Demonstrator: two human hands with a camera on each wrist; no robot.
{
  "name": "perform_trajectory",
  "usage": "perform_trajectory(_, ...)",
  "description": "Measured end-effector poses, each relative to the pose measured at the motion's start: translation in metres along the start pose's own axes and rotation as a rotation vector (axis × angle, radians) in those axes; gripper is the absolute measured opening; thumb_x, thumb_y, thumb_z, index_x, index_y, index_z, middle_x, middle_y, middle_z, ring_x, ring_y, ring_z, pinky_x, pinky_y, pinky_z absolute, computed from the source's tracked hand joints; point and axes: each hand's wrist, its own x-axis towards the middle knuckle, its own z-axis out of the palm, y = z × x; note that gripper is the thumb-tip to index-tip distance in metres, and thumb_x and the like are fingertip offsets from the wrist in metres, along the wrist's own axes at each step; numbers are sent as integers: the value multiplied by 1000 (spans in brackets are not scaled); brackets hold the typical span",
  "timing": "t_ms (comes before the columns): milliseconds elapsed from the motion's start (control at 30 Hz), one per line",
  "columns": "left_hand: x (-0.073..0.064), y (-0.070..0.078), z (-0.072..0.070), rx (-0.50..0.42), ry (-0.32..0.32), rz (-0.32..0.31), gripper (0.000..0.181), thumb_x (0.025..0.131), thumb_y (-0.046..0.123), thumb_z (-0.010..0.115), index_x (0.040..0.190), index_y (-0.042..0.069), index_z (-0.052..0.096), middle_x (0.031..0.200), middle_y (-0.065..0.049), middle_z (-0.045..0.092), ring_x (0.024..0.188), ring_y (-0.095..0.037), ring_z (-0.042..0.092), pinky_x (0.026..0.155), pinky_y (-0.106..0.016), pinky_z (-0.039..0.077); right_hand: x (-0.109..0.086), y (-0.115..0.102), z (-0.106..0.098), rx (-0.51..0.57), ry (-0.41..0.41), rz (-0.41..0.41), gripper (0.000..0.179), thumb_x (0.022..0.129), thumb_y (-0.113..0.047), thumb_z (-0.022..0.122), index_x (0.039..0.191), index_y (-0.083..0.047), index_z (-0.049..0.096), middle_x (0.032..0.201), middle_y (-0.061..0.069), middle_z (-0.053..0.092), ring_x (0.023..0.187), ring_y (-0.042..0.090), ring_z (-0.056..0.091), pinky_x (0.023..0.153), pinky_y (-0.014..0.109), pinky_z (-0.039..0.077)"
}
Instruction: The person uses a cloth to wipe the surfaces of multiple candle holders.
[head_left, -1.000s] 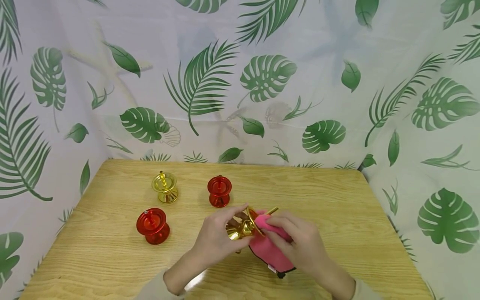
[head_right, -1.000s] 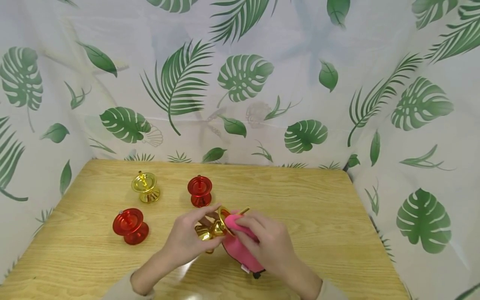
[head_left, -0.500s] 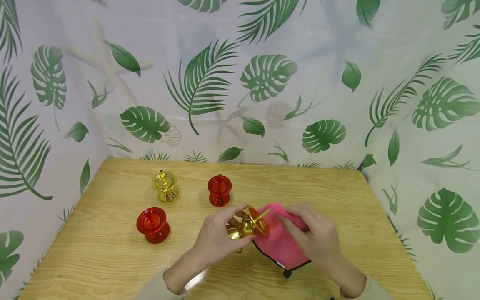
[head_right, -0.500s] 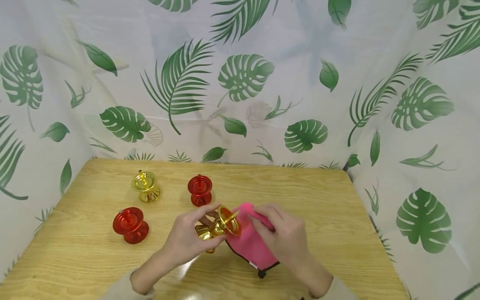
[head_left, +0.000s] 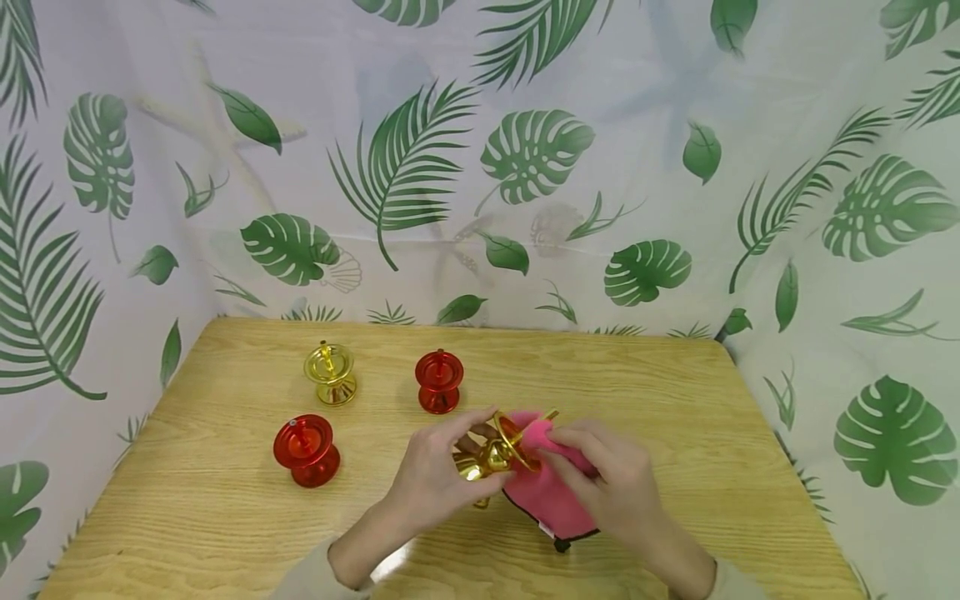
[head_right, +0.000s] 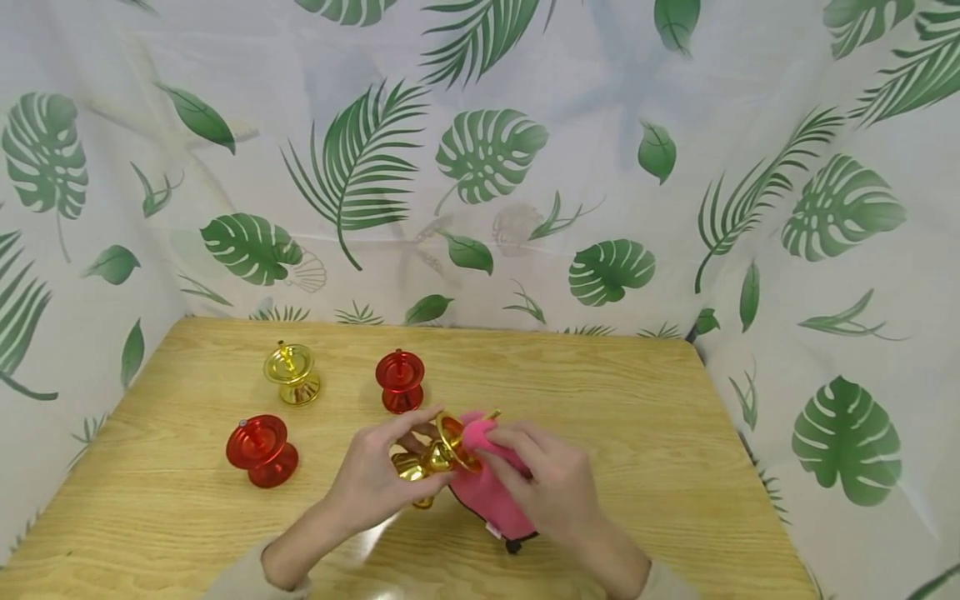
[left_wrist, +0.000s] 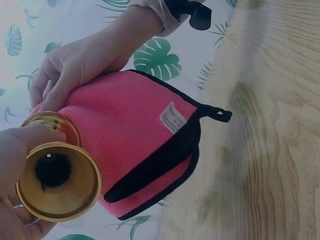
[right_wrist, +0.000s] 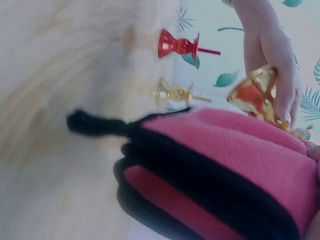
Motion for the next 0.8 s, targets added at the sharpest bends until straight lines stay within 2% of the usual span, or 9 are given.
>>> perform_trajectory(233,0,1,-1,-4,8,-20,63,77,7,91,135,0,67,104,-8,80,82,-16,78,76,-20,62,-8,-2,6,105,12,23,30,103,-32,67,99,-3,75,93,8,77,79,19,76,82,11,59)
perform_trajectory(467,1,3,0,-49,37,-76,65,78,5,89,139,2,65,111,-8,78,94,-17,75,82,-24,63,-11,4,2,149,76,94,30,99,-33,71,98,-3,77,90,9,78,84,9,74,78,10,58)
perform_trajectory(633,3,2,0,-93,79,-134,66,78,5,89,140,6,65,110,-7,78,84,-12,71,78,-23,61,-14,8,-1,161,124,114,31,97,-32,74,96,-1,77,87,12,76,86,3,72,77,9,57)
perform_trajectory(800,6,3,0,-136,117,-190,65,79,6,90,140,6,65,110,-6,78,83,-7,68,78,-23,60,-18,12,-2,158,138,113,31,97,-31,74,95,0,76,85,11,75,84,3,70,77,8,56)
